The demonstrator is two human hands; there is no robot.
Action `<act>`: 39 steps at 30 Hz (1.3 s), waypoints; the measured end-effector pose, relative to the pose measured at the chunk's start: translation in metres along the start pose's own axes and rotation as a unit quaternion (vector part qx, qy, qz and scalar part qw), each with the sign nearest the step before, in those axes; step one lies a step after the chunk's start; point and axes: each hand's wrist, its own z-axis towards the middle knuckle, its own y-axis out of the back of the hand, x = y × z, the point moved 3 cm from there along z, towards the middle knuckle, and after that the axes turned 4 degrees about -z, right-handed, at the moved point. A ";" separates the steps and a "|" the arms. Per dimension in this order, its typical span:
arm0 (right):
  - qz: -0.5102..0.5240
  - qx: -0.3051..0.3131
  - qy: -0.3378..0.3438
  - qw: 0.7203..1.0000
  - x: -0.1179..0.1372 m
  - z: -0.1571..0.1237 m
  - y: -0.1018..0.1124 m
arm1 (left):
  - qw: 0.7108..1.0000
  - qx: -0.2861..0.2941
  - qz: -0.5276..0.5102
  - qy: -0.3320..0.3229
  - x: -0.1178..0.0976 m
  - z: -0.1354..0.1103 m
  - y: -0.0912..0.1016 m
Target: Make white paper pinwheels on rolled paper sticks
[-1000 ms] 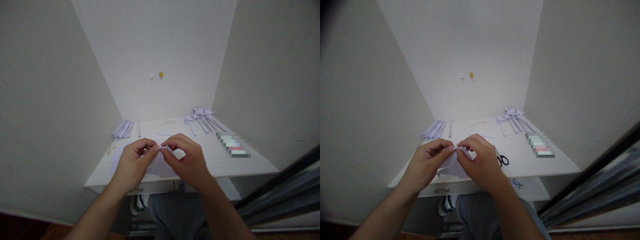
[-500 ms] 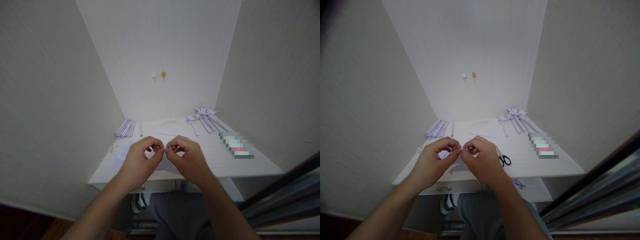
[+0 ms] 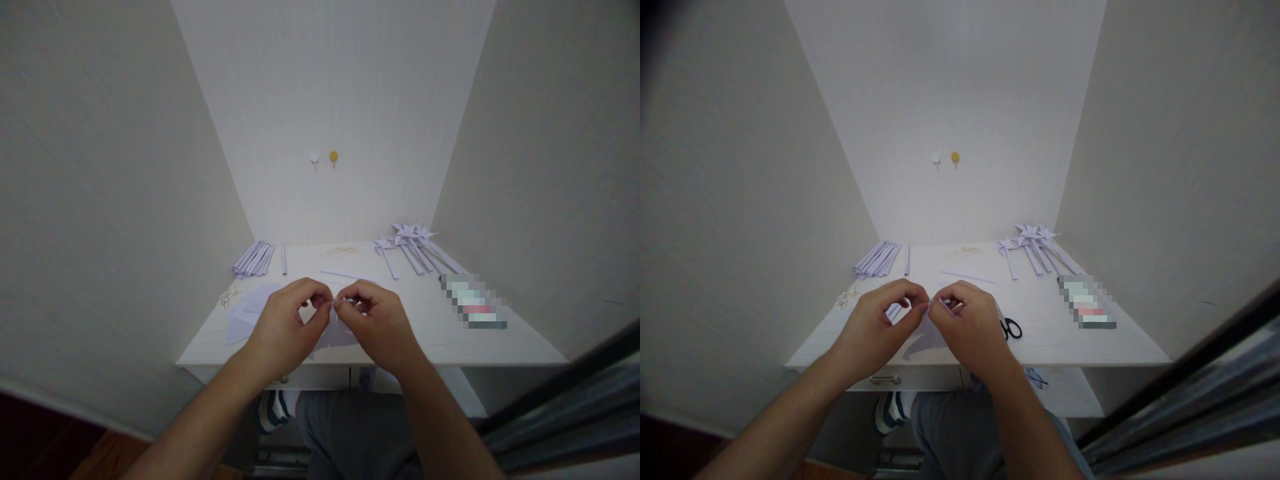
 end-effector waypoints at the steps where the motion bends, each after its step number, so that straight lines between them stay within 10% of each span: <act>1: 0.001 0.003 -0.001 1.000 0.000 0.000 0.000 | 1.000 0.001 0.002 0.011 0.000 0.000 0.000; 9: 0.024 0.013 -0.018 0.999 -0.001 -0.001 -0.002 | 0.996 0.002 -0.043 0.077 -0.002 0.001 0.003; 15: -0.034 -0.103 0.120 0.987 0.023 -0.009 0.023 | 0.973 -0.041 -0.161 0.161 0.005 0.000 0.008; 19: -0.002 -0.061 0.157 0.986 0.048 -0.026 0.030 | 0.969 -0.050 -0.173 0.170 0.002 0.002 0.013; 24: -0.013 0.069 0.121 0.990 0.056 -0.036 0.019 | 0.964 -0.040 -0.201 0.168 -0.006 0.000 0.016; 39: 0.134 0.065 -0.030 0.988 0.035 -0.018 0.019 | 0.936 0.044 -0.308 0.168 -0.008 -0.003 0.025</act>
